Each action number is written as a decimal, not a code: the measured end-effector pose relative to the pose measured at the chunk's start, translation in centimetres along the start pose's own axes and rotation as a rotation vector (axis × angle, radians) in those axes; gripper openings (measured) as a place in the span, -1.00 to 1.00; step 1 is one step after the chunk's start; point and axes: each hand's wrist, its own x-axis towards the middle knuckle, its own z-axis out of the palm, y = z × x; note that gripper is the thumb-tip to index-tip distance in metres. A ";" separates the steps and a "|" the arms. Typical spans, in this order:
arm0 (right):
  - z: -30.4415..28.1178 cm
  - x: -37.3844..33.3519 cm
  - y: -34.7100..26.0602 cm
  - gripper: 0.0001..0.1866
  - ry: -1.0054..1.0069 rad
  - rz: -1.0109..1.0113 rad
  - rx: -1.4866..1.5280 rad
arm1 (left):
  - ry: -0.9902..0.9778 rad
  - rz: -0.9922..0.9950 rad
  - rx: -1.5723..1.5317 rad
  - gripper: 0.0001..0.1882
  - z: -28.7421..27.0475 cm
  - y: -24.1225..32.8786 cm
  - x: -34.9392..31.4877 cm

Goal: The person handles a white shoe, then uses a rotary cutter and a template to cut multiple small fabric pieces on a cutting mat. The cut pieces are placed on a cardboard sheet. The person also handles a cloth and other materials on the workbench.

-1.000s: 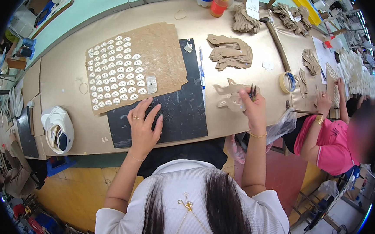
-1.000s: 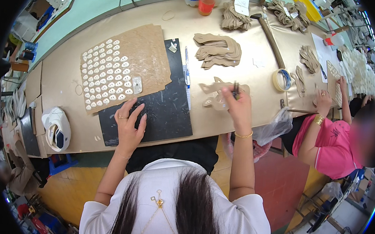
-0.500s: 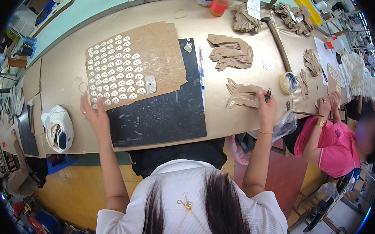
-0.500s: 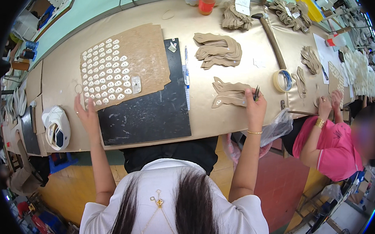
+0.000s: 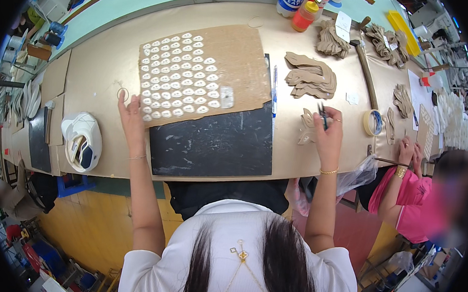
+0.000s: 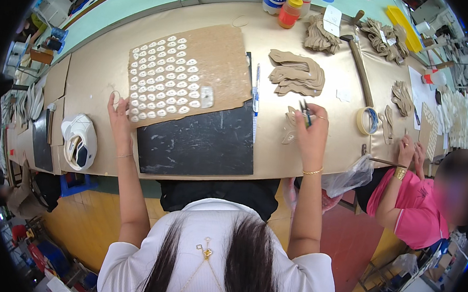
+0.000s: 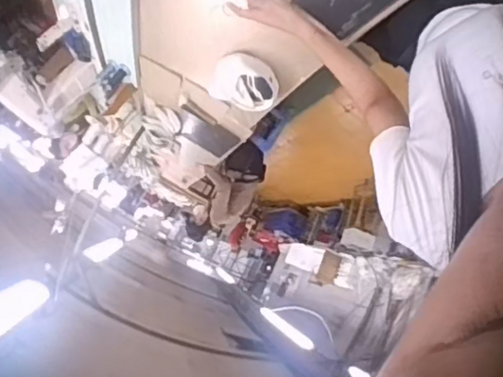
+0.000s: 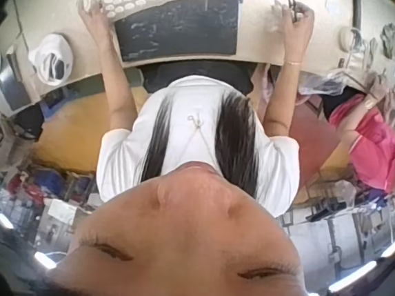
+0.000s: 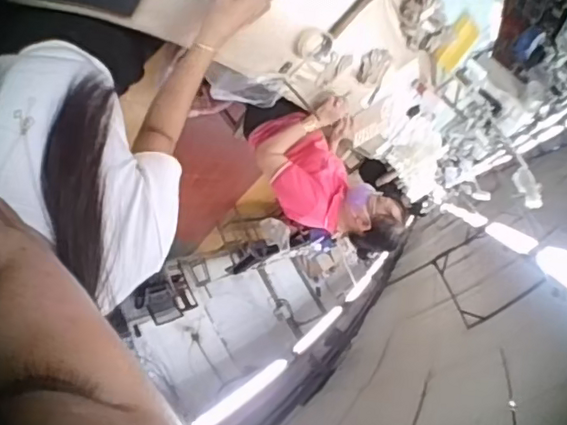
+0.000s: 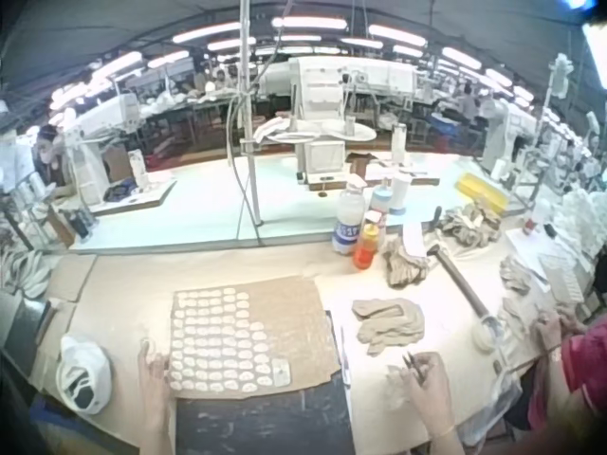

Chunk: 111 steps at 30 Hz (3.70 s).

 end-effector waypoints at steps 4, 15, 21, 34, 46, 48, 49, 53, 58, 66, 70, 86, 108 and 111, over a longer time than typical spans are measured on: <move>3.6 0.5 -3.7 -0.64 -0.128 -0.132 0.000 | -0.068 -0.039 -0.156 -0.29 0.2 -1.0 -0.7; 8.7 3.4 -4.9 -0.57 -0.193 -0.066 -0.077 | -0.104 0.085 0.064 -0.23 1.5 -0.9 -1.5; 6.6 2.5 -5.5 -0.58 -0.263 0.049 -0.115 | -0.145 0.077 0.133 -0.25 1.1 1.1 -3.4; 9.6 0.5 -11.5 -0.83 -0.363 -1.152 -0.499 | -0.422 0.900 0.726 -0.46 6.5 1.2 -15.1; 11.7 2.8 -16.7 -0.95 -0.726 -1.578 -0.709 | -0.451 0.900 0.755 -0.49 8.4 0.1 -15.4; 12.7 3.5 -17.2 -0.96 -0.811 -1.538 -0.733 | -0.414 0.932 0.765 -0.47 8.5 -0.2 -15.6; 13.2 3.9 -17.5 -0.96 -0.853 -1.519 -0.748 | -0.393 0.948 0.768 -0.46 8.5 -0.3 -15.6; 13.2 7.5 -15.4 -0.88 -1.135 -1.076 -0.468 | -0.413 0.957 0.765 -0.44 8.5 -0.2 -15.8; 10.2 7.5 -14.4 -0.80 -1.157 -0.823 -0.241 | -0.460 0.936 0.691 -0.42 8.4 0.3 -15.7; 6.3 2.3 -14.7 -0.91 -0.831 -1.493 -0.526 | -0.444 0.682 0.304 -0.49 7.6 -0.8 -15.1; 7.3 1.5 -13.6 -0.87 -0.849 -1.534 -0.501 | -0.369 0.746 0.145 -0.48 7.5 -0.8 -15.1; 7.0 1.4 -13.2 -0.86 -0.841 -1.455 -0.644 | -0.439 1.006 0.735 -0.61 8.9 0.4 -17.0; 3.1 7.7 -2.5 -0.82 -0.356 -0.280 -0.261 | -0.501 0.818 0.506 -0.48 5.9 -0.1 -16.5; 3.1 3.8 -4.1 -0.82 -0.480 -0.203 -0.045 | -0.508 0.821 0.523 -0.49 5.4 -0.2 -16.2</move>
